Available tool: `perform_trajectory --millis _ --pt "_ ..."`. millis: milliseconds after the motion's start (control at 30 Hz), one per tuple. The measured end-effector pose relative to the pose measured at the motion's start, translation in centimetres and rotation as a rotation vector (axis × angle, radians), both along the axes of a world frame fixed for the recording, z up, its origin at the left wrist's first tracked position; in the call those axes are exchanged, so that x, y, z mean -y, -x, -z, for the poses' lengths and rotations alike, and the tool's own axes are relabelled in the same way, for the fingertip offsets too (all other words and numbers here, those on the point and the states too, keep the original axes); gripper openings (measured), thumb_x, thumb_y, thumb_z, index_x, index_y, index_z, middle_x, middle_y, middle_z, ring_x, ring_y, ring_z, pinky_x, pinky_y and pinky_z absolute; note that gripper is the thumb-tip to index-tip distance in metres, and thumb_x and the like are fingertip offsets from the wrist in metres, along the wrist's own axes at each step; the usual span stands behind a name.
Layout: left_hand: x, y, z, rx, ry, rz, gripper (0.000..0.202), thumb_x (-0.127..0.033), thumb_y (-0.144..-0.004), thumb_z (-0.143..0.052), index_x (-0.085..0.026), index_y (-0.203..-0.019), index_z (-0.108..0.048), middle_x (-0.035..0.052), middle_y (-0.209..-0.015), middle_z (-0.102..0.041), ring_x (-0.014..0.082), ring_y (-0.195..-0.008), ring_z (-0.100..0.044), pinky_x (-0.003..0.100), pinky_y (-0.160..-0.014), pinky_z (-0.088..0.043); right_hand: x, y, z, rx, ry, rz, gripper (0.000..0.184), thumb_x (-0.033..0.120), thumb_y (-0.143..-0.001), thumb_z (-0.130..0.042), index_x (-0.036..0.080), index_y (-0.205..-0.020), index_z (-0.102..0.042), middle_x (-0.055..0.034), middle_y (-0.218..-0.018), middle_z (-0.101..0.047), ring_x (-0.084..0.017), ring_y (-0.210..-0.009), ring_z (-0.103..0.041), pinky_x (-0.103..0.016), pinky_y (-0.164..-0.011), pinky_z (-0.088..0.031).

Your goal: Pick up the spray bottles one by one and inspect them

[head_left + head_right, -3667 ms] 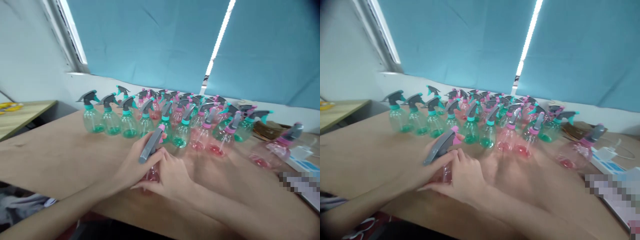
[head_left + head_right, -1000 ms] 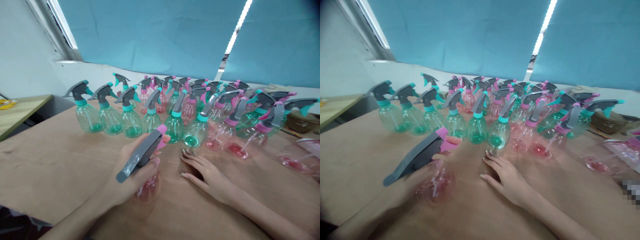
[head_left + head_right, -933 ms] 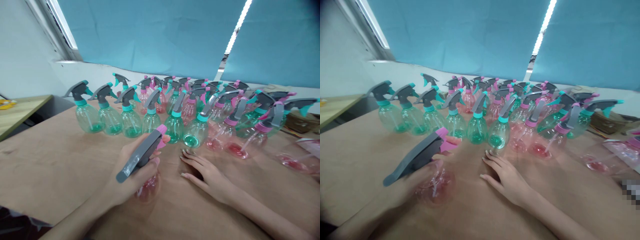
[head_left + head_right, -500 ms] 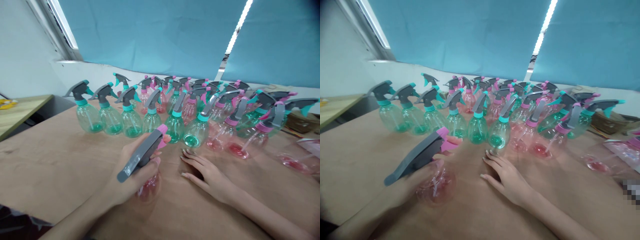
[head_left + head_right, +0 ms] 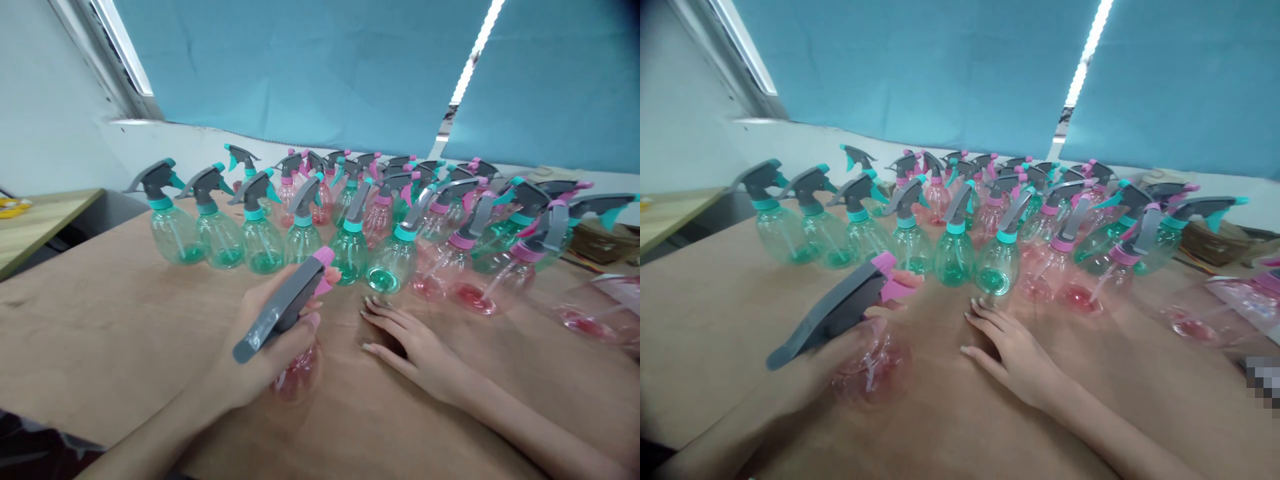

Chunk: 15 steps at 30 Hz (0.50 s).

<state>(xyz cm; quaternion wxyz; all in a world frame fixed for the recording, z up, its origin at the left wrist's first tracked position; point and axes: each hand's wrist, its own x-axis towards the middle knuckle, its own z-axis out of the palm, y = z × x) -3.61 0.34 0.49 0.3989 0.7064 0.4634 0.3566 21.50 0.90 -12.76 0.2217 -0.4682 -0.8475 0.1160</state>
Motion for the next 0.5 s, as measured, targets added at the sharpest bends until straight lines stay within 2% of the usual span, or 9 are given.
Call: perform_trajectory --millis 233,300,400,433,500 --pt "0.01 0.12 0.28 0.04 0.012 -0.009 0.008 -0.022 -0.076 -0.053 -0.023 -0.072 -0.061 -0.005 -0.064 -0.045 0.0145 -0.063 -0.052 0.026 -0.06 -0.046 -0.02 -0.03 0.07 0.001 0.01 0.001 0.048 0.046 -0.096 -0.052 0.022 -0.137 -0.055 -0.0104 -0.146 -0.051 -0.03 -0.136 -0.046 -0.055 -0.11 -0.04" --pt "0.01 0.09 0.27 0.023 -0.016 -0.019 0.01 -0.021 -0.077 -0.053 -0.023 -0.073 -0.062 -0.0033 -0.068 -0.051 0.0161 -0.069 -0.055 0.027 -0.064 -0.047 -0.02 -0.02 0.09 -0.006 0.007 0.0 0.048 0.046 -0.095 -0.053 0.023 -0.138 -0.055 -0.01 -0.146 -0.051 -0.03 -0.136 -0.046 -0.055 -0.111 -0.04" --pt "0.05 -0.01 0.22 0.035 -0.05 -0.028 0.015 -0.021 -0.077 -0.054 -0.024 -0.083 -0.067 -0.0004 -0.081 -0.062 0.0188 -0.081 -0.061 0.031 -0.079 -0.051 0.01 -0.03 0.11 -0.008 0.011 0.003 0.048 0.045 -0.096 -0.053 0.024 -0.138 -0.054 -0.0094 -0.146 -0.052 -0.03 -0.136 -0.046 -0.055 -0.111 -0.04" --pt "0.09 -0.05 0.23 0.04 -0.053 -0.029 0.019 -0.022 -0.076 -0.054 -0.025 -0.088 -0.069 -0.0008 -0.08 -0.062 0.0186 -0.079 -0.061 0.032 -0.08 -0.051 0.02 -0.04 0.11 -0.007 0.012 0.002 0.047 0.045 -0.096 -0.053 0.024 -0.138 -0.054 -0.0092 -0.146 -0.052 -0.03 -0.136 -0.046 -0.055 -0.111 -0.04" --pt "0.19 -0.11 0.3 0.024 -0.049 -0.057 0.025 -0.024 -0.075 -0.054 -0.027 -0.094 -0.069 -0.0028 -0.07 -0.06 0.0173 -0.066 -0.057 0.032 -0.074 -0.052 0.02 -0.07 0.12 -0.002 0.01 0.001 0.047 0.045 -0.096 -0.052 0.025 -0.139 -0.053 -0.0088 -0.146 -0.052 -0.03 -0.136 -0.046 -0.055 -0.111 -0.04"
